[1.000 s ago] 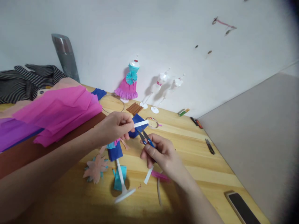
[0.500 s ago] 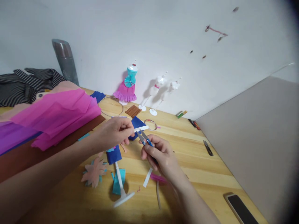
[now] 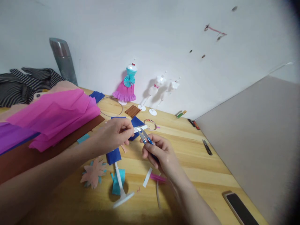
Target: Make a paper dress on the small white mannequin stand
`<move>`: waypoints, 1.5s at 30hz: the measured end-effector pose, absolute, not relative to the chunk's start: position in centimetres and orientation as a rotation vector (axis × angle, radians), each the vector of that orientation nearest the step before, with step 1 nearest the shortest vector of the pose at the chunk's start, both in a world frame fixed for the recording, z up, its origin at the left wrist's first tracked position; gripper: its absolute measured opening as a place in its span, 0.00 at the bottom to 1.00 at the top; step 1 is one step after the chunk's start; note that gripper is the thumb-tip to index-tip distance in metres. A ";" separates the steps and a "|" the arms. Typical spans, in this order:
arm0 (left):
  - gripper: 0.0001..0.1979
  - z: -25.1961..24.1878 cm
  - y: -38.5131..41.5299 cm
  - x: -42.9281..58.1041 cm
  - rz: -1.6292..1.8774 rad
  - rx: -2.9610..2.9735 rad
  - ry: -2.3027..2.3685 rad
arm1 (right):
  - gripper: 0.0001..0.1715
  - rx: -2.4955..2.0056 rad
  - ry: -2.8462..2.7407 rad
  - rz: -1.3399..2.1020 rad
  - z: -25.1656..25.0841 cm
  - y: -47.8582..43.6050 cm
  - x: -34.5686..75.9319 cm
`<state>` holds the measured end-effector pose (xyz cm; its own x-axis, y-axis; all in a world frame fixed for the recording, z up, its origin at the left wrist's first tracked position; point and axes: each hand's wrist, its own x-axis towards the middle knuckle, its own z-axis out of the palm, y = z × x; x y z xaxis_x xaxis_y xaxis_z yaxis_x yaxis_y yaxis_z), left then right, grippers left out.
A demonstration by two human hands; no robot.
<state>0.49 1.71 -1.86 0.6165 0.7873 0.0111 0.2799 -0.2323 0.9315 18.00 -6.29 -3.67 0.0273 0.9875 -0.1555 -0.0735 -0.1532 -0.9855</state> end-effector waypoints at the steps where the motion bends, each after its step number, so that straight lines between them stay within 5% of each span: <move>1: 0.08 -1.8 1.7 0.5 0.611 1.805 0.871 | 0.09 -1.282 -1.047 1.325 -3.7 -6.3 18.1; 25: 0.08 -1.4 1.3 0.7 0.586 1.873 0.916 | 0.11 -1.300 -1.070 1.215 -3.9 -6.6 17.5; 37: 0.10 -1.5 1.3 1.1 0.569 1.890 0.904 | 0.28 -1.263 -1.212 1.147 -5.5 -7.3 16.9; 45: 0.10 -2.0 1.4 0.8 0.590 1.879 0.903 | 0.23 -1.212 -1.074 1.204 -5.6 -6.8 17.1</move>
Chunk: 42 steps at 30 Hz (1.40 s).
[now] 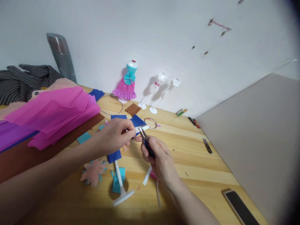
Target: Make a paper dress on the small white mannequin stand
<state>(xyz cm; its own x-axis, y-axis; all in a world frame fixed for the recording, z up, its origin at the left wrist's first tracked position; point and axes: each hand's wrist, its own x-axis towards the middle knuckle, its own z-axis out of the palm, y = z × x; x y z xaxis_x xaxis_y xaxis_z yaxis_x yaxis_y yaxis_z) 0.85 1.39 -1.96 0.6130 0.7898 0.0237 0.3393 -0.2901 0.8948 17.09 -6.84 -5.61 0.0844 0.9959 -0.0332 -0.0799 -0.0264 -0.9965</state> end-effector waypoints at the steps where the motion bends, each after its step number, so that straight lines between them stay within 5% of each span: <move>1: 0.09 -2.0 1.4 0.9 0.594 1.879 0.906 | 0.23 -1.206 -1.067 1.214 -5.7 -6.8 17.1; 25: 0.09 -1.8 1.5 0.9 0.595 1.774 0.854 | 0.18 -1.007 -1.045 1.361 -6.8 -7.0 15.8; 30: 0.09 -2.0 1.7 0.8 0.633 1.800 0.881 | 0.20 -1.060 -1.291 1.005 -5.6 -7.7 17.5; 35: 0.09 -1.7 1.8 0.4 0.527 2.001 0.763 | 0.03 -1.400 -1.371 0.461 -2.7 -7.3 20.1; 42: 0.09 -4.3 2.3 1.1 0.314 2.296 0.416 | 0.07 -1.439 -1.998 1.124 -2.6 -4.4 23.6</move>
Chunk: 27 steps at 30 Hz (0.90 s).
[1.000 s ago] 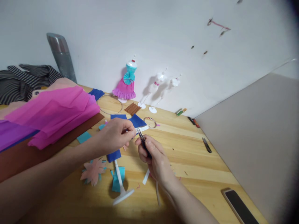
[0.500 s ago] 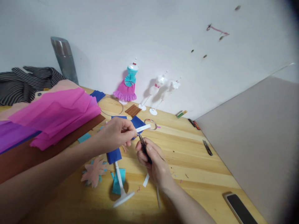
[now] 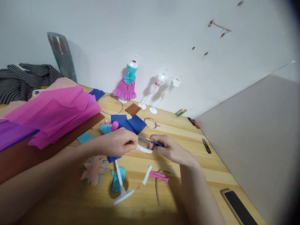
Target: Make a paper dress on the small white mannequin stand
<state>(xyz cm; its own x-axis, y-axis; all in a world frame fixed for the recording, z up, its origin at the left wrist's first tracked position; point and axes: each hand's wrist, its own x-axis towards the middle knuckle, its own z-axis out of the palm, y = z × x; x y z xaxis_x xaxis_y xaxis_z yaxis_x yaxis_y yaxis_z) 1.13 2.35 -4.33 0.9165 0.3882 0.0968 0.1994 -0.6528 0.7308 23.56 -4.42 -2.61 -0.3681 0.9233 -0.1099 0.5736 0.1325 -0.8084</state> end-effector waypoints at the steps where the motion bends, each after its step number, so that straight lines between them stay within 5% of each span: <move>1: 0.09 -4.9 2.3 1.3 0.305 2.297 0.388 | 0.08 -1.436 -2.061 1.166 -3.0 -4.2 23.7; 8: 0.09 -5.7 2.4 1.6 0.334 2.266 0.496 | 0.13 -1.538 -2.222 1.412 -5.5 -3.7 23.4; 18: 0.10 -1.7 4.0 -0.8 0.596 1.860 0.749 | 0.04 -1.256 -2.277 1.205 -3.8 -5.5 21.7; 27: 0.10 0.4 2.2 -2.4 0.595 1.799 0.866 | 0.16 -1.422 -2.398 1.137 -3.3 -7.8 19.7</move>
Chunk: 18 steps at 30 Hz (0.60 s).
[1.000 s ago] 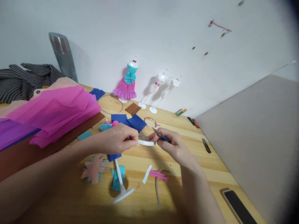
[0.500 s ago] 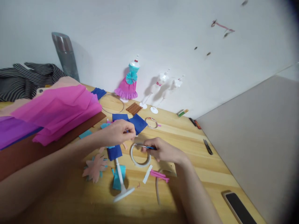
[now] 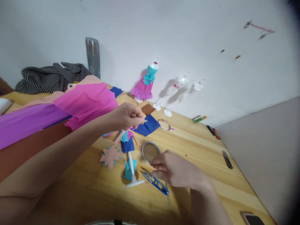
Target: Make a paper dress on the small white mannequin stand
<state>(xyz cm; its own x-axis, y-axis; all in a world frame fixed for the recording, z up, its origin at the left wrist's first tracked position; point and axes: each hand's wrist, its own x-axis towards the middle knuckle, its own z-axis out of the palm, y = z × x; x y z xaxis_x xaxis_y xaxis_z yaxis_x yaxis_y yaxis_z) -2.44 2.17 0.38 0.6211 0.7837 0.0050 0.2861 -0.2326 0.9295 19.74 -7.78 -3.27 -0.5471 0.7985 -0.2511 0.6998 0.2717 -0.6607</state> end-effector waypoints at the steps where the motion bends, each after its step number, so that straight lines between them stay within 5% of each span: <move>1: 0.10 0.3 2.1 -2.6 0.574 1.808 0.864 | 0.13 -1.414 -2.323 1.114 -3.1 -7.8 19.6; 3: 0.10 -0.1 2.1 -2.8 0.551 1.816 0.849 | 0.07 -1.413 -2.085 1.064 -2.8 -7.5 19.2; 6: 0.09 -0.7 2.3 -3.1 0.564 1.814 0.846 | 0.10 -1.394 -1.743 0.987 -2.8 -6.1 18.2; 18: 0.06 -3.3 3.8 -3.3 0.523 1.795 0.940 | 0.15 -1.263 -1.584 1.178 -5.2 -0.2 14.2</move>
<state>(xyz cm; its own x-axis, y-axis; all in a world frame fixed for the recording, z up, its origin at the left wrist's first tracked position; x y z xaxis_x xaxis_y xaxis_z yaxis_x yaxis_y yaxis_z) -3.27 3.84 -3.29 0.6036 0.7943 -0.0681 0.3608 -0.1961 0.9118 14.18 -0.18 -5.21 -0.2049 0.9785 0.0243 0.2588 0.0782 -0.9628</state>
